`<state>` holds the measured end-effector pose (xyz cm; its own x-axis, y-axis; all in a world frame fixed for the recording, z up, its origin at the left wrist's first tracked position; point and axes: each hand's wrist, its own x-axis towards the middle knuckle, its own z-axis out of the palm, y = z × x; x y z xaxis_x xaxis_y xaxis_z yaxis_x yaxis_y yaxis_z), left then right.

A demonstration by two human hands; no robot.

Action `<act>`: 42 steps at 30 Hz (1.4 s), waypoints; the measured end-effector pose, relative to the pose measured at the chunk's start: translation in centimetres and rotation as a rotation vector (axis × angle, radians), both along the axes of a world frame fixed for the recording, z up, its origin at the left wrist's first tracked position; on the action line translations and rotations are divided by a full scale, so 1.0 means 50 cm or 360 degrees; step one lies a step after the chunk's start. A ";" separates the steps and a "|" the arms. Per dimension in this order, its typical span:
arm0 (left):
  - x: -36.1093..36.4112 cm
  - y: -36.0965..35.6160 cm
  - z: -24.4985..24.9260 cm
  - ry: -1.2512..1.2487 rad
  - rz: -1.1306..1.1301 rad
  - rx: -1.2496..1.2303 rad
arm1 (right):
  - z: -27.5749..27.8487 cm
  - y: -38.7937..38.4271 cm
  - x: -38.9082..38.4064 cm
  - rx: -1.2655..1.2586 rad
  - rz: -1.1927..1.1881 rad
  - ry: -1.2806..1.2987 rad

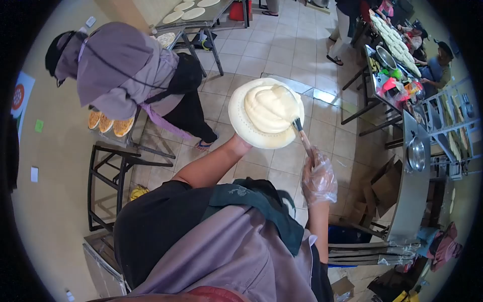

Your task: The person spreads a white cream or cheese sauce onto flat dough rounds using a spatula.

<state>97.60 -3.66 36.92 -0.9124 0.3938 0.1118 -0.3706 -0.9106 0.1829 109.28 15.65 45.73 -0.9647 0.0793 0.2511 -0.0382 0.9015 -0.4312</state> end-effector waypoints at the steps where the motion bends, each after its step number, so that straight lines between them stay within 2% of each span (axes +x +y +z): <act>1: -0.030 -0.008 0.007 0.0009 0.0029 0.0077 | -0.010 -0.003 -0.031 -0.0008 -0.0001 -0.0007; 4: -0.135 -0.015 0.007 0.0214 0.0214 -0.0060 | -0.039 0.002 -0.168 -0.0127 0.0087 -0.0074; 6: -0.218 -0.023 -0.004 0.0255 0.0243 -0.0094 | -0.059 0.013 -0.268 -0.0355 0.0309 -0.0161; 7: -0.261 -0.030 -0.012 0.0294 0.0264 -0.0133 | -0.062 0.015 -0.321 -0.0340 0.0344 -0.0158; 9: -0.344 -0.050 -0.034 0.0360 0.0334 -0.0215 | -0.065 0.015 -0.434 -0.0773 0.0465 -0.0488; 10: -0.383 -0.060 -0.042 0.0391 0.0387 -0.0260 | -0.070 0.015 -0.493 -0.0750 0.0528 -0.0501; 12: -0.466 -0.082 -0.037 0.0340 0.0553 -0.0291 | -0.063 0.008 -0.629 -0.0874 0.0664 -0.0873; 13: -0.508 -0.098 -0.033 0.0281 0.0636 -0.0329 | -0.050 -0.001 -0.694 -0.0854 0.0752 -0.0873; 14: -0.543 -0.116 -0.037 0.0204 0.0647 -0.0174 | -0.044 -0.009 -0.747 -0.1092 0.0712 -0.1082; 16: -0.601 -0.149 -0.026 0.0175 0.0783 -0.0118 | -0.035 -0.035 -0.852 -0.1428 0.0716 -0.1423; 18: -0.648 -0.182 -0.018 0.0127 0.0918 -0.0051 | -0.030 -0.078 -0.960 -0.1360 0.0846 -0.1468; 20: -0.694 -0.211 -0.014 0.0178 0.0970 0.0216 | -0.032 -0.127 -1.056 -0.1292 0.1063 -0.1444; 23: -0.774 -0.273 -0.021 0.0059 0.1215 0.0161 | -0.043 -0.210 -1.169 -0.1176 0.1237 -0.1342; 26: -0.877 -0.355 -0.083 -0.0073 0.1476 0.0106 | -0.044 -0.293 -1.291 -0.1190 0.1369 -0.1417; 31: -1.054 -0.505 -0.065 0.0043 0.1474 0.0204 | -0.031 -0.435 -1.480 -0.1233 0.1363 -0.1479; 33: -1.123 -0.544 -0.068 0.0021 0.1437 0.0268 | 0.024 -0.487 -1.548 -0.1241 0.1368 -0.1576; 36: -1.240 -0.632 -0.081 0.0025 0.1526 0.0067 | 0.039 -0.566 -1.666 -0.1106 0.1290 -0.1600; 39: -1.338 -0.688 -0.063 0.0001 0.1453 0.0037 | 0.045 -0.632 -1.777 -0.1191 0.1243 -0.1732; 42: -1.429 -0.756 -0.066 0.0043 0.1475 0.0043 | 0.028 -0.701 -1.883 -0.1288 0.1289 -0.1694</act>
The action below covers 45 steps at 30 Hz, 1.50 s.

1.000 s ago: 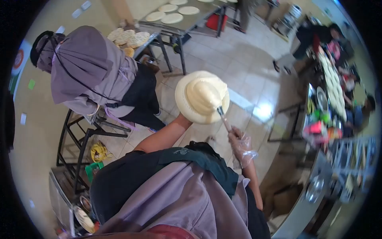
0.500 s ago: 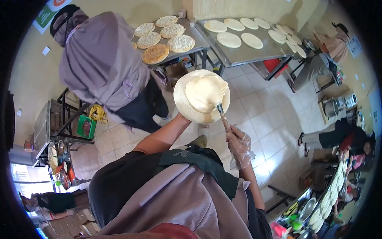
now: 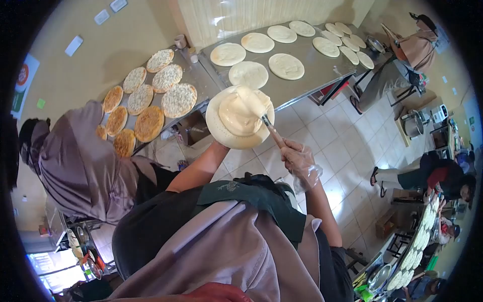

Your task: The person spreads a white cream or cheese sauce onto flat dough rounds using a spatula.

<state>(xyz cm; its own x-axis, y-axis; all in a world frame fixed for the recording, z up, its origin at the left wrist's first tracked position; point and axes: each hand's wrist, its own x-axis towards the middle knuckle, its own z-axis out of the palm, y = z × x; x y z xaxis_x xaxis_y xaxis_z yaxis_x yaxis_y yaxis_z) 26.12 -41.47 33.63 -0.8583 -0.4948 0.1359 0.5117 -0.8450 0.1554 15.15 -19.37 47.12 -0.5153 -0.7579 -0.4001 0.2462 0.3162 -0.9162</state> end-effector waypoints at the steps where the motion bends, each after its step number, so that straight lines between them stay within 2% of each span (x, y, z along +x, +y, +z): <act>1: -0.028 -0.016 -0.001 -0.0005 0.0051 -0.0050 | -0.005 -0.022 -0.036 -0.0051 0.0013 0.0037; 5: -0.118 -0.081 -0.030 -0.0100 0.0096 -0.0041 | -0.029 -0.133 -0.201 0.0085 0.0151 0.0182; 9: -0.205 -0.131 -0.119 -0.0258 0.0503 -0.0247 | -0.068 -0.255 -0.377 0.0141 0.0384 0.0210; 10: -0.229 -0.156 -0.126 -0.0327 0.0654 -0.0382 | -0.096 -0.294 -0.427 0.0166 0.0498 0.0228; 15: -0.289 -0.174 -0.104 -0.0430 0.0937 -0.0317 | -0.167 -0.474 -0.591 0.0194 0.0746 0.0267; 17: -0.312 -0.171 -0.113 -0.0504 0.1002 -0.0243 | -0.198 -0.538 -0.627 0.0238 0.0954 0.0714; 18: -0.308 -0.159 -0.118 -0.0545 0.1016 -0.0194 | -0.230 -0.569 -0.643 0.0266 0.0995 0.0671; 20: -0.320 -0.144 -0.122 -0.0588 0.1046 -0.0107 | -0.280 -0.625 -0.663 -0.0064 0.1088 0.1295; 21: -0.311 -0.138 -0.119 -0.0591 0.1069 -0.0077 | -0.290 -0.638 -0.666 -0.0063 0.1123 0.1285; 23: -0.314 -0.129 -0.115 -0.0604 0.1118 -0.0024 | -0.312 -0.659 -0.654 0.0021 0.1177 0.1774; 24: -0.309 -0.128 -0.111 -0.0617 0.1132 -0.0007 | -0.343 -0.666 -0.658 0.0011 0.1198 0.1754; 26: -0.306 -0.139 -0.101 -0.0648 0.1119 0.0009 | -0.394 -0.671 -0.656 0.0106 0.1438 0.2280; 27: -0.300 -0.145 -0.096 -0.0652 0.1096 0.0018 | -0.405 -0.668 -0.653 0.0119 0.1427 0.2264; 29: -0.292 -0.157 -0.096 -0.0630 0.1056 0.0072 | -0.417 -0.641 -0.656 0.0245 0.1671 0.2139; 32: -0.276 -0.207 -0.097 -0.0565 0.1023 0.0139 | -0.451 -0.611 -0.651 0.0311 0.1726 0.2314; 34: -0.251 -0.212 -0.093 -0.0531 0.1009 0.0165 | -0.467 -0.591 -0.657 0.0252 0.1698 0.2285; 38: -0.239 -0.234 -0.082 -0.0462 0.0976 0.0191 | -0.401 -0.561 -0.643 0.0276 0.1636 0.2133; 39: -0.238 -0.231 -0.074 -0.0440 0.0978 0.0197 | -0.416 -0.560 -0.658 0.0272 0.1634 0.2148; 41: -0.234 -0.231 -0.057 -0.0392 0.0992 0.0195 | -0.451 -0.575 -0.693 0.0235 0.1593 0.1419; 42: -0.237 -0.242 -0.051 -0.0368 0.1002 0.0191 | -0.410 -0.586 -0.687 0.0217 0.1595 0.1439; 44: -0.239 -0.257 -0.047 -0.0323 0.1029 0.0202 | -0.324 -0.590 -0.691 0.0240 0.1487 0.1105; 45: -0.253 -0.273 -0.047 -0.0305 0.1049 0.0228 | -0.309 -0.588 -0.701 0.0245 0.1515 0.1115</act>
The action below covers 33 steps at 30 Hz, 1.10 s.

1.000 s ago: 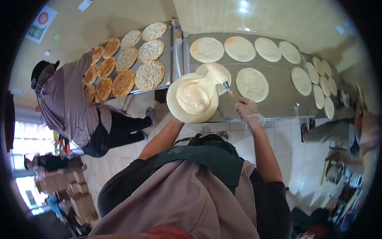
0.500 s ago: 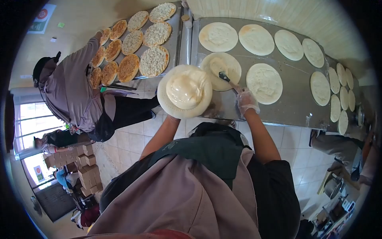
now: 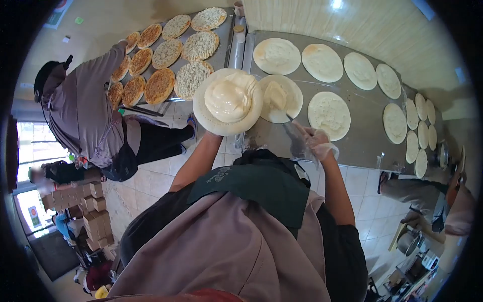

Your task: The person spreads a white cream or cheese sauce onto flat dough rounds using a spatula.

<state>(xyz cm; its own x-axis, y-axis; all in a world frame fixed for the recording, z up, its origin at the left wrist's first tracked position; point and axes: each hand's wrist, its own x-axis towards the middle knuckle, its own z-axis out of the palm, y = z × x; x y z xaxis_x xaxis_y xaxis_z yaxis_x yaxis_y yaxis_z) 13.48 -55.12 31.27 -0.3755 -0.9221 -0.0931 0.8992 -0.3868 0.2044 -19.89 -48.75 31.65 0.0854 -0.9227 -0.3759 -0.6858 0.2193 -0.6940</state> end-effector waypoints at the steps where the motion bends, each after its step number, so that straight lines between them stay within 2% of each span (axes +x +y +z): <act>1: -0.004 0.000 0.003 0.0020 0.0025 0.0006 | 0.011 -0.006 -0.014 0.0009 -0.0075 -0.0167; 2: -0.015 -0.001 0.009 0.0037 0.0050 0.0001 | 0.027 -0.019 -0.020 0.0008 -0.0150 -0.0338; 4: -0.027 -0.001 0.019 0.0057 0.0077 -0.0001 | 0.092 -0.033 -0.005 -0.0009 -0.0109 -0.0403; 6: -0.040 -0.013 0.026 0.0088 0.0074 -0.0002 | 0.151 -0.042 0.022 -0.0213 -0.0192 -0.0597; 7: -0.045 -0.011 0.028 0.0114 0.0067 0.0003 | 0.196 -0.050 0.038 -0.0265 -0.0066 -0.0404; 8: -0.050 -0.015 0.030 0.0141 0.0061 0.0012 | 0.186 -0.062 0.045 -0.0264 -0.0068 -0.0388; 10: -0.065 -0.013 0.035 0.0194 0.0061 0.0023 | 0.148 -0.085 0.056 -0.0967 0.0173 -0.0123; 12: -0.075 -0.027 0.044 0.0228 0.0079 0.0019 | 0.142 -0.084 0.074 -0.0843 0.0134 -0.0015; 16: -0.107 -0.058 0.046 0.0222 0.0217 0.0102 | 0.110 -0.069 0.084 -0.0631 0.0084 -0.0144; 19: -0.118 -0.067 0.059 0.0278 0.0211 0.0025 | 0.090 -0.057 0.090 -0.0493 0.0009 -0.0541; 20: -0.120 -0.074 0.050 0.0264 0.0203 0.0044 | 0.093 -0.057 0.090 -0.0487 0.0019 -0.0538; 22: -0.127 -0.078 0.032 0.0253 0.0197 0.0067 | 0.100 -0.056 0.095 0.0242 -0.0288 -0.0755; 23: -0.127 -0.077 0.027 0.0291 0.0150 0.0050 | 0.110 -0.055 0.096 0.0246 -0.0285 -0.0753; 25: -0.127 -0.078 0.021 0.0329 0.0110 0.0030 | 0.134 -0.060 0.096 0.0670 -0.0510 -0.1201; 28: -0.123 -0.077 0.021 0.0424 0.0067 -0.0013 | 0.151 -0.069 0.088 0.0807 -0.0553 -0.1426; 33: -0.130 -0.097 -0.009 0.0344 0.0140 0.0085 | 0.165 -0.108 0.067 0.0856 -0.0431 -0.1545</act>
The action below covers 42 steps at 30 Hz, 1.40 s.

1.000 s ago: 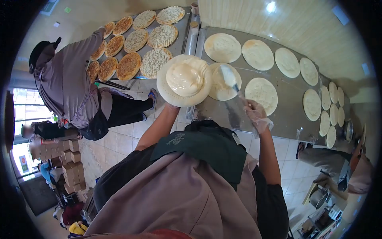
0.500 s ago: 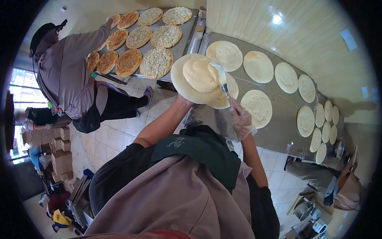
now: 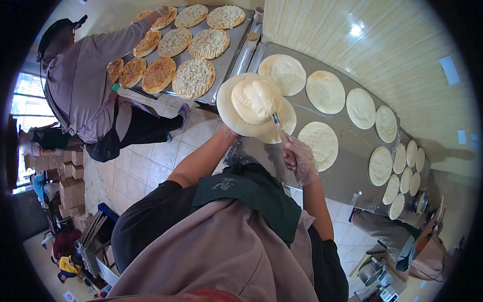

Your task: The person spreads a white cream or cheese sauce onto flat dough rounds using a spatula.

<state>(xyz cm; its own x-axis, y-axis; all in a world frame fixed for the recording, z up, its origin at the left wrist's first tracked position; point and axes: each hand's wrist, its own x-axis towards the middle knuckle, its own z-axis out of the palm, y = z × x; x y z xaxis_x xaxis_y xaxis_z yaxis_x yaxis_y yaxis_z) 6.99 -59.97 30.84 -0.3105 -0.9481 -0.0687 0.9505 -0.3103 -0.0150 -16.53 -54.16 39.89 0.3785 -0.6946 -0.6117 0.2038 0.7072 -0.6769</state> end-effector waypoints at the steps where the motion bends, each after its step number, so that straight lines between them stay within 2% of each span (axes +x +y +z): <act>1: -0.003 -0.006 -0.007 -0.0013 0.0011 0.0018 | 0.003 -0.013 -0.004 0.0004 0.0028 -0.0036; 5: -0.021 -0.031 -0.043 -0.0060 0.0048 0.0095 | 0.005 -0.064 -0.031 -0.0039 0.0038 0.0032; 8: -0.030 -0.044 -0.071 -0.0089 0.0062 0.0117 | -0.007 -0.116 -0.054 -0.0191 -0.0001 0.0287; 9: -0.030 -0.048 -0.074 -0.0110 0.0069 0.0115 | -0.021 -0.137 -0.063 -0.0188 -0.0001 0.0285; 12: -0.031 -0.046 -0.075 -0.0093 0.0029 0.0142 | -0.104 -0.212 -0.096 -0.0444 -0.0064 0.0693; 13: -0.032 -0.047 -0.075 -0.0099 0.0032 0.0145 | -0.149 -0.245 -0.109 -0.0441 -0.0062 0.0687; 15: -0.035 -0.049 -0.071 -0.0122 0.0046 0.0144 | -0.243 -0.306 -0.132 -0.1099 0.0004 0.0796; 16: -0.037 -0.052 -0.069 -0.0130 0.0045 0.0148 | -0.266 -0.333 -0.133 -0.1094 0.0001 0.0789; 18: -0.029 -0.046 -0.064 -0.0149 0.0053 0.0157 | -0.279 -0.361 -0.124 -0.2143 0.0491 0.2130; 19: -0.036 -0.046 -0.062 -0.0161 0.0056 0.0161 | -0.288 -0.361 -0.118 -0.2135 0.0484 0.2123; 21: -0.033 -0.040 -0.053 -0.0186 0.0060 0.0163 | -0.259 -0.351 -0.072 -0.1870 0.0852 0.2416; 22: -0.031 -0.034 -0.048 -0.0199 0.0062 0.0160 | -0.289 -0.355 -0.072 -0.1866 0.0840 0.2410; 24: -0.028 -0.030 -0.036 -0.0218 0.0065 0.0154 | -0.384 -0.362 -0.071 -0.0957 0.0400 0.2069; 25: -0.026 -0.029 -0.031 -0.0224 0.0066 0.0152 | -0.394 -0.354 -0.071 -0.0953 0.0393 0.2066; 27: -0.022 -0.024 -0.022 -0.0228 0.0063 0.0146 | -0.420 -0.330 -0.080 -0.1770 0.0628 0.2240; 28: -0.017 -0.021 -0.016 -0.0227 0.0060 0.0139 | -0.437 -0.332 -0.087 -0.1766 0.0618 0.2249; 29: -0.010 -0.020 -0.010 -0.0224 0.0057 0.0126 | -0.482 -0.347 -0.109 -0.1676 0.0582 0.1898; 30: -0.007 -0.018 -0.004 -0.0221 0.0058 0.0113 | -0.470 -0.350 -0.109 -0.1582 0.0544 0.1550; 31: -0.005 -0.017 0.001 -0.0217 0.0060 0.0104 | -0.452 -0.347 -0.127 -0.1586 0.0539 0.1558; 33: -0.002 -0.015 0.008 -0.0207 0.0066 0.0089 | -0.251 -0.294 -0.138 -0.0684 0.0340 0.0899; 34: -0.001 -0.010 0.012 -0.0203 0.0069 0.0080 | -0.176 -0.267 -0.128 -0.0689 0.0335 0.0905; 36: -0.014 -0.006 0.018 -0.0193 0.0065 0.0065 | -0.071 -0.216 -0.097 -0.0573 0.0008 0.0572; 37: -0.014 -0.007 0.021 -0.0187 0.0056 0.0057 | -0.058 -0.206 -0.093 -0.0575 -0.0008 0.0582; 39: -0.024 -0.013 0.028 -0.0171 0.0033 0.0040 | -0.041 -0.192 -0.092 -0.0754 0.0081 0.1003; 40: -0.026 -0.011 0.033 -0.0164 0.0020 0.0028 | -0.054 -0.181 -0.092 -0.0756 0.0061 0.1015; 42: -0.044 -0.008 0.049 -0.0153 0.0002 0.0006 | -0.090 -0.158 -0.090 -0.1501 0.0040 0.1137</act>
<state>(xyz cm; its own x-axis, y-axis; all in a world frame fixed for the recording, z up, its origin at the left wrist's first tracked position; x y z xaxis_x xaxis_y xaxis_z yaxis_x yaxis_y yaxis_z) 4.79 -60.35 33.31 -0.3012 -0.9481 -0.1019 0.9480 -0.3092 0.0748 -21.05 -62.08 35.38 0.1788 -0.9821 0.0600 -0.4394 -0.1343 -0.8882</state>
